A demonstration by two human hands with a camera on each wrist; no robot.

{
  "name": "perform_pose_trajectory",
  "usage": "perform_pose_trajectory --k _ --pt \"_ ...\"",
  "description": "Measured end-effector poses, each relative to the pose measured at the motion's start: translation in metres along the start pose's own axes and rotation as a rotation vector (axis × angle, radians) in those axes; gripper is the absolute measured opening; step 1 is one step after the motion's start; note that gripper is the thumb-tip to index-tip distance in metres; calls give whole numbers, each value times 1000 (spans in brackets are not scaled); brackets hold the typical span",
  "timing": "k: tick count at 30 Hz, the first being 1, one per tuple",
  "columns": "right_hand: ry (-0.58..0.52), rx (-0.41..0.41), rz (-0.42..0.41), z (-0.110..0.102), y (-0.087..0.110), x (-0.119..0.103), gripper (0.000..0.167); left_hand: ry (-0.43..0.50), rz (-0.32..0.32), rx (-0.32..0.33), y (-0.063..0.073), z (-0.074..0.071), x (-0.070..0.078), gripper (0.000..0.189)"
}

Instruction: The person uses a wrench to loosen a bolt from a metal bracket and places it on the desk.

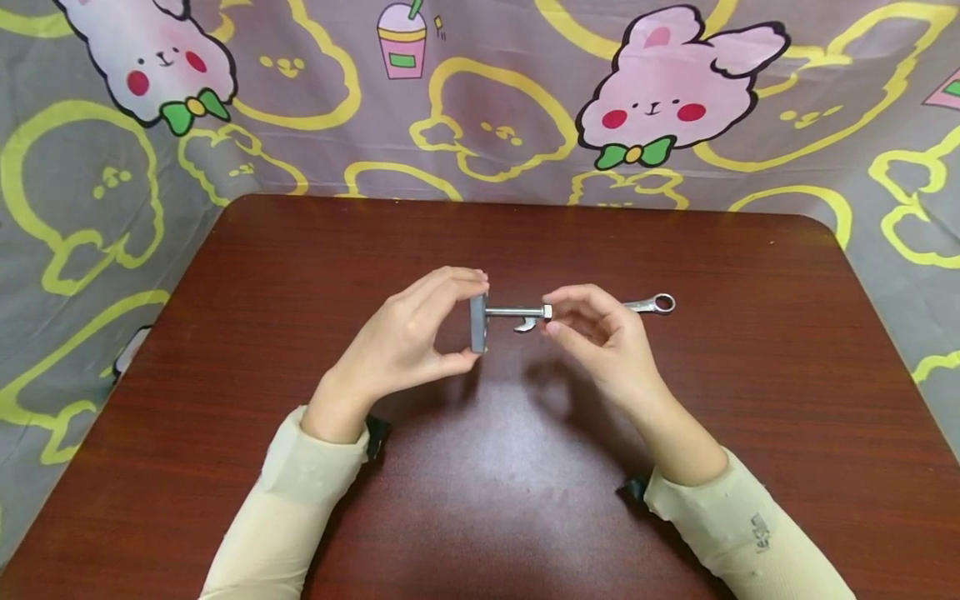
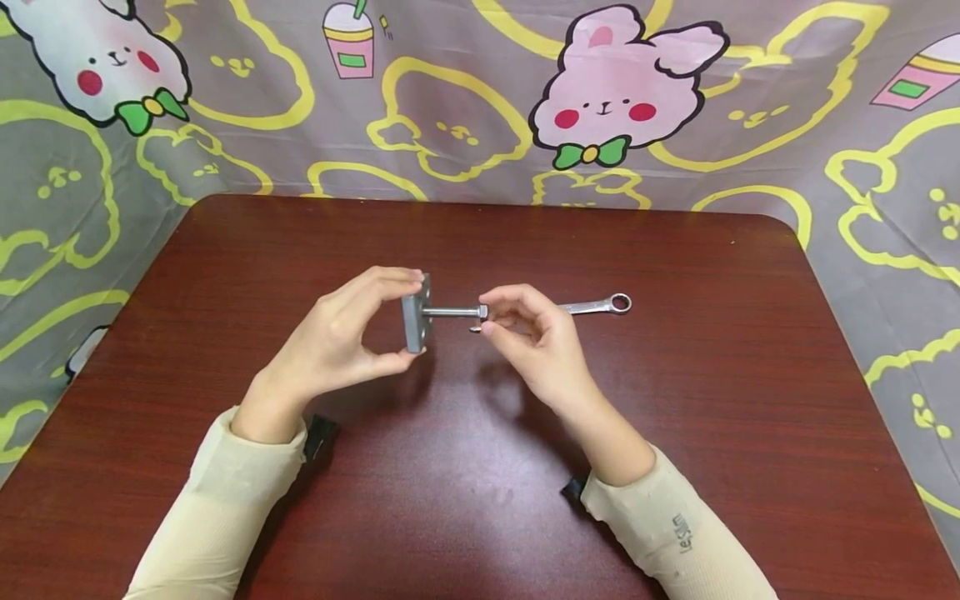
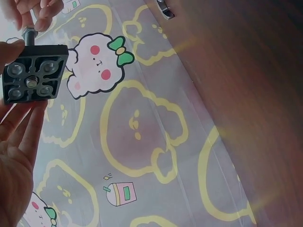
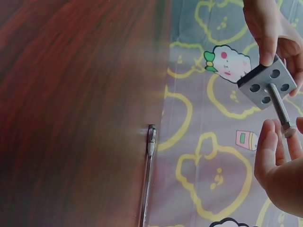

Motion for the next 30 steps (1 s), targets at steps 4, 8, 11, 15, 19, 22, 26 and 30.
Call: perform_pose_trajectory --k 4,8,11,15,19,22,26,30 --pt "-32 34 -16 1 0 0 28 6 5 4 -1 0 0 61" --pt "-61 30 -38 2 -1 1 29 5 9 2 -2 1 1 61" --pt "-48 10 -72 3 -2 1 32 2 7 -2 -1 1 1 61" --pt "-14 5 -110 3 -1 0 34 -4 4 -11 -1 2 1 61" --pt "-4 18 -114 3 -1 -2 32 -8 0 -25 -1 2 1 60" --pt "-16 23 -109 3 0 -3 33 -8 -1 -29 -2 3 1 61" --pt "-22 38 -116 3 1 -5 35 -3 0 -28 -2 3 0 60" --pt "-10 45 -126 1 1 -4 32 -3 5 -22 -3 3 0 60"
Point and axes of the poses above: each hand's wrist, its own y-axis away from the middle knuckle, its own z-axis out of the palm, x = y × z, the point moved 2 cm from there along -y, towards the middle knuckle, and after that the axes turned 6 degrees about z, right-handed, at the moved point
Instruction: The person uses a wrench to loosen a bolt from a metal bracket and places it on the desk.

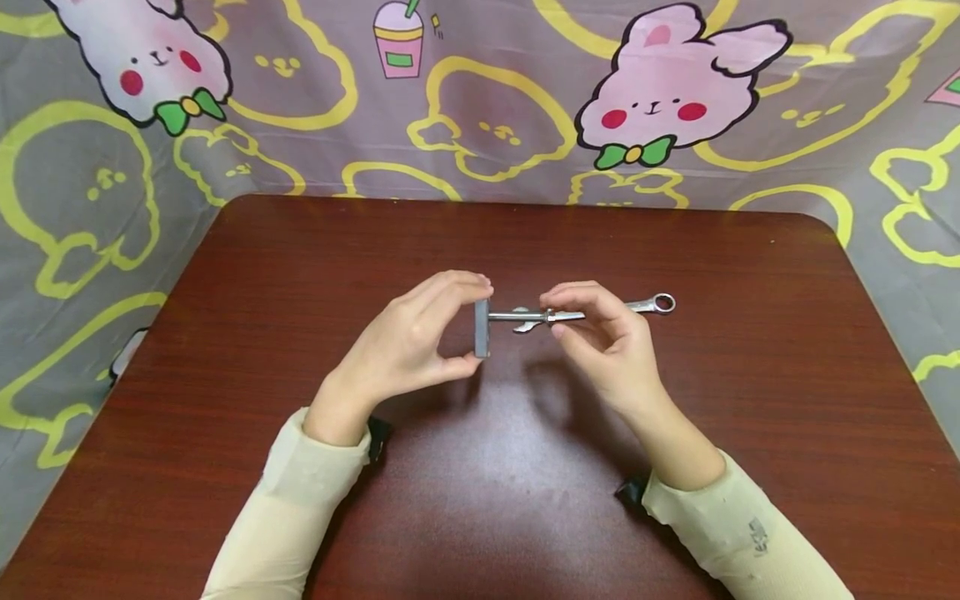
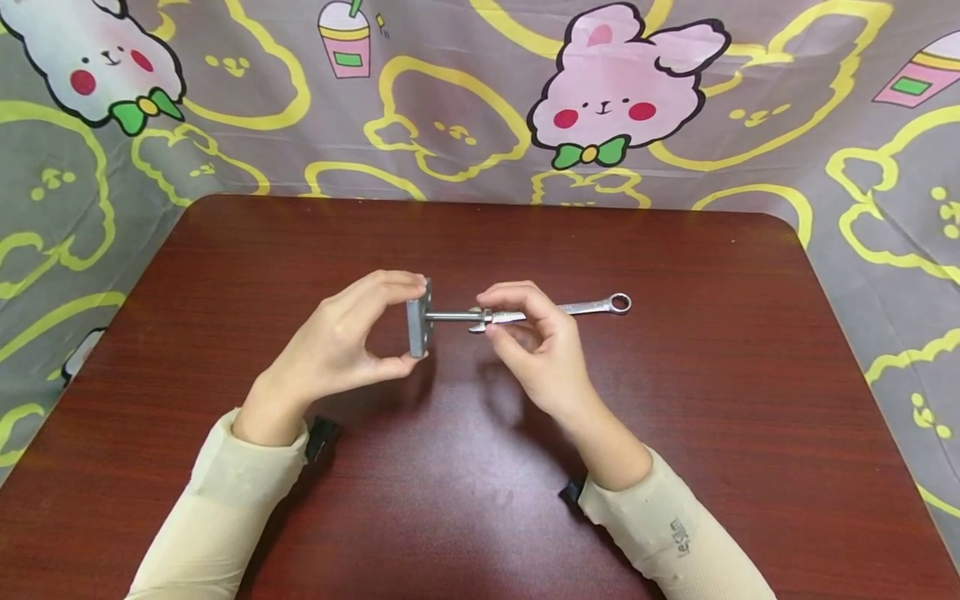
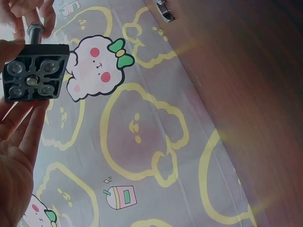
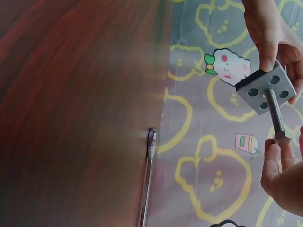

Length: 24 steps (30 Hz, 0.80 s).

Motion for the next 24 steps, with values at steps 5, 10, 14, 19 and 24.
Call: perform_pose_trajectory --k 5,10,14,19,24 --pt "132 35 68 -4 1 2 25 -14 9 14 1 0 -1 59" --pt "299 30 181 -8 2 9 17 -20 22 32 2 0 -3 59" --pt "335 -10 228 -8 0 11 14 -21 26 39 2 0 -2 59" --pt "307 -45 220 -6 -4 10 16 -24 30 40 2 -1 -1 59" --pt "263 -45 188 -4 -5 9 14 -25 26 36 3 -2 0 59"
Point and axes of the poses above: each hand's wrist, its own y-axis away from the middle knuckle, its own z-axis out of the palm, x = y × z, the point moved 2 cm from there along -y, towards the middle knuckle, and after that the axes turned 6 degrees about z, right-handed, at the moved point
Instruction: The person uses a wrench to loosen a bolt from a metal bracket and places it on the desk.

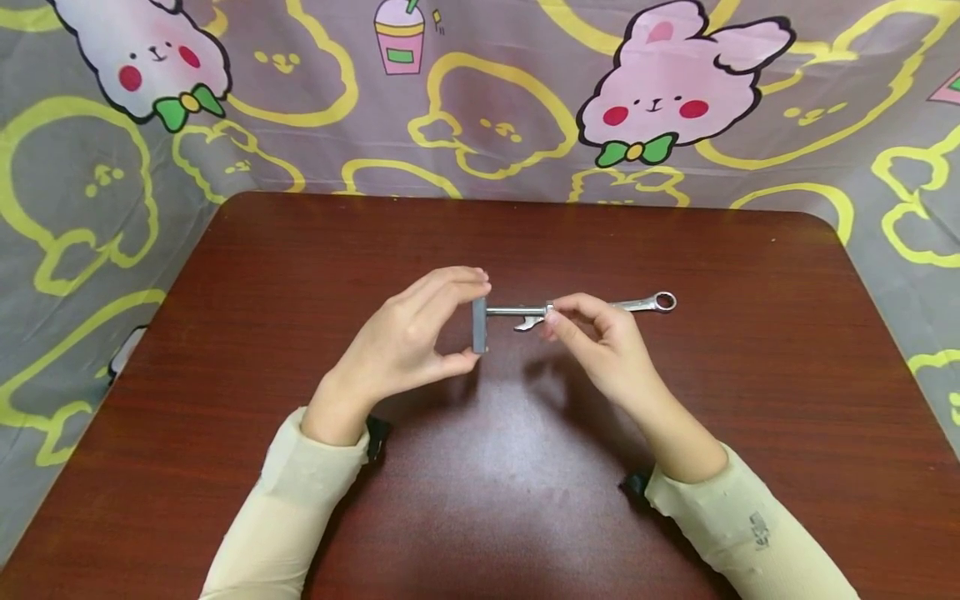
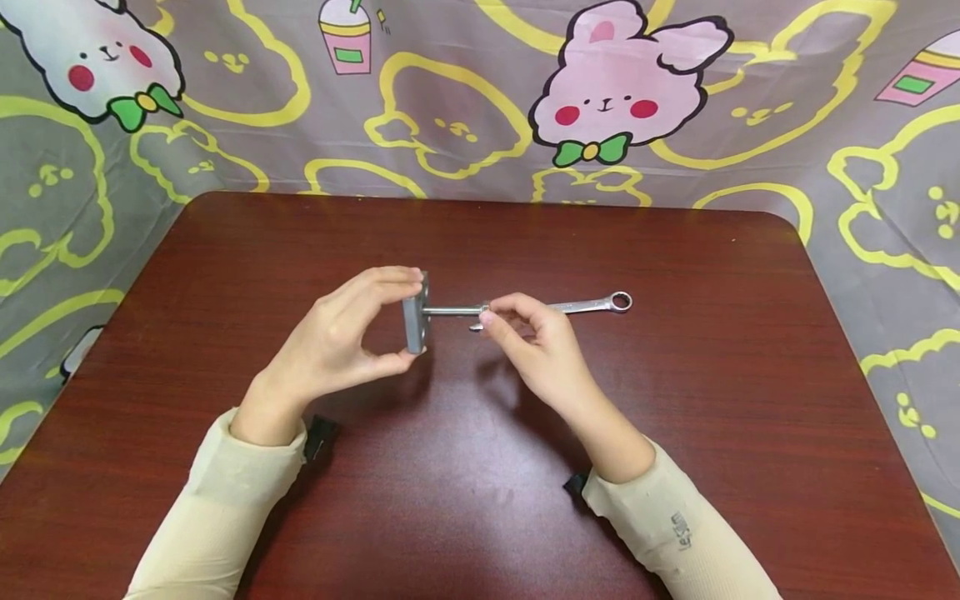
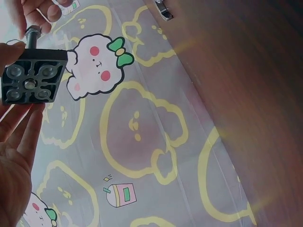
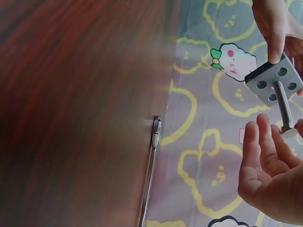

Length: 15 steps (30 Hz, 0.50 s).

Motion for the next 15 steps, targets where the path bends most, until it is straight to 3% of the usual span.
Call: perform_pose_trajectory --k 8,15 --pt "-68 -15 -51 2 1 -5 26 3 -13 -14 1 0 -1 61" --pt "-157 37 -106 1 3 -9 19 21 -7 -8 0 0 -1 61"
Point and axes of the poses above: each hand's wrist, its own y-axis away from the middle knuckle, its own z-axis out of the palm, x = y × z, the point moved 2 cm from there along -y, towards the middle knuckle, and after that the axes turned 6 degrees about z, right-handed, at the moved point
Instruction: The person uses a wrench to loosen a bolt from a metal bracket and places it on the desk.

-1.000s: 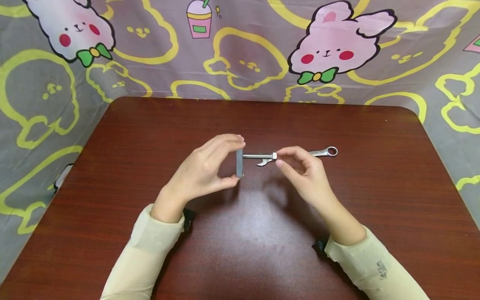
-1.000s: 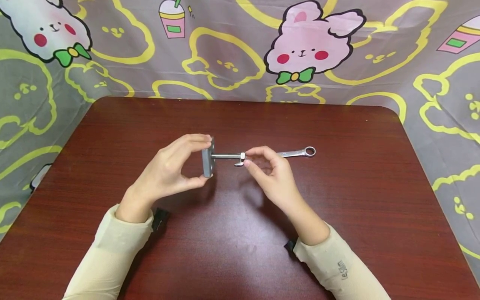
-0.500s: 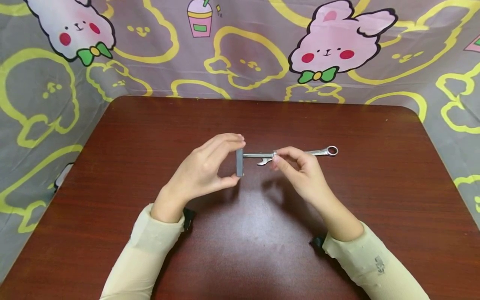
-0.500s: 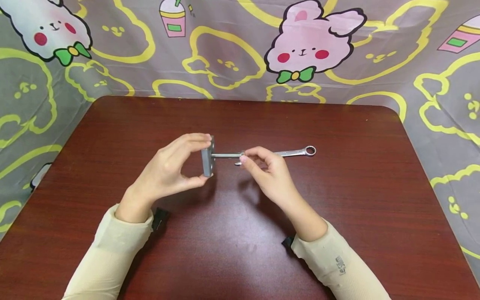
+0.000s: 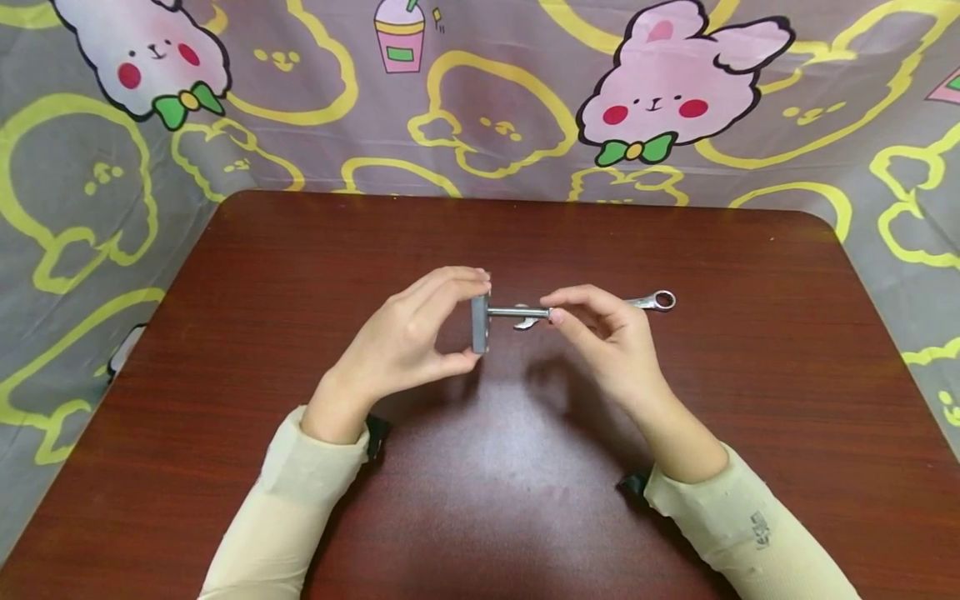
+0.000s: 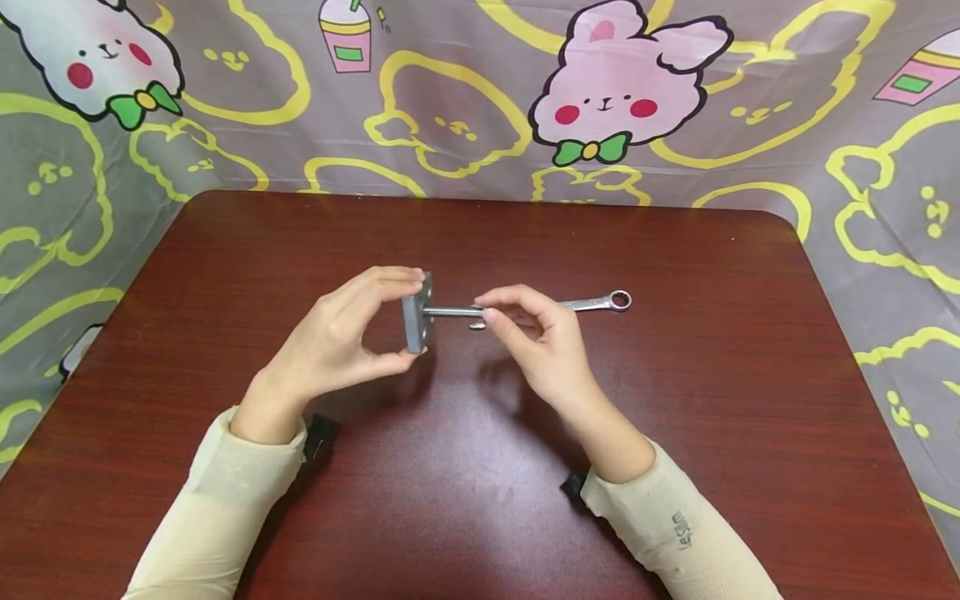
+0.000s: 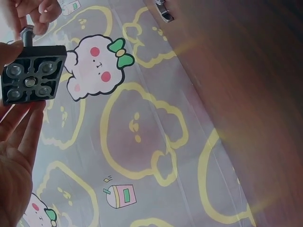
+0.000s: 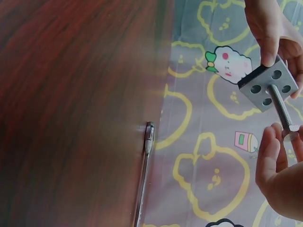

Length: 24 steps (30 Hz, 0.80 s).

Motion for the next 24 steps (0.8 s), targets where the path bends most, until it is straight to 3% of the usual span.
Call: perform_pose_trajectory --k 4,12,24 --pt "-12 0 -58 -1 0 -1 19 -3 3 -7 -2 0 0 62" --pt "-46 -13 -80 0 1 -1 41 -7 -11 -28 -3 0 0 64" --pt "-53 -35 -87 -3 1 -4 31 15 -17 -7 -4 0 1 62"
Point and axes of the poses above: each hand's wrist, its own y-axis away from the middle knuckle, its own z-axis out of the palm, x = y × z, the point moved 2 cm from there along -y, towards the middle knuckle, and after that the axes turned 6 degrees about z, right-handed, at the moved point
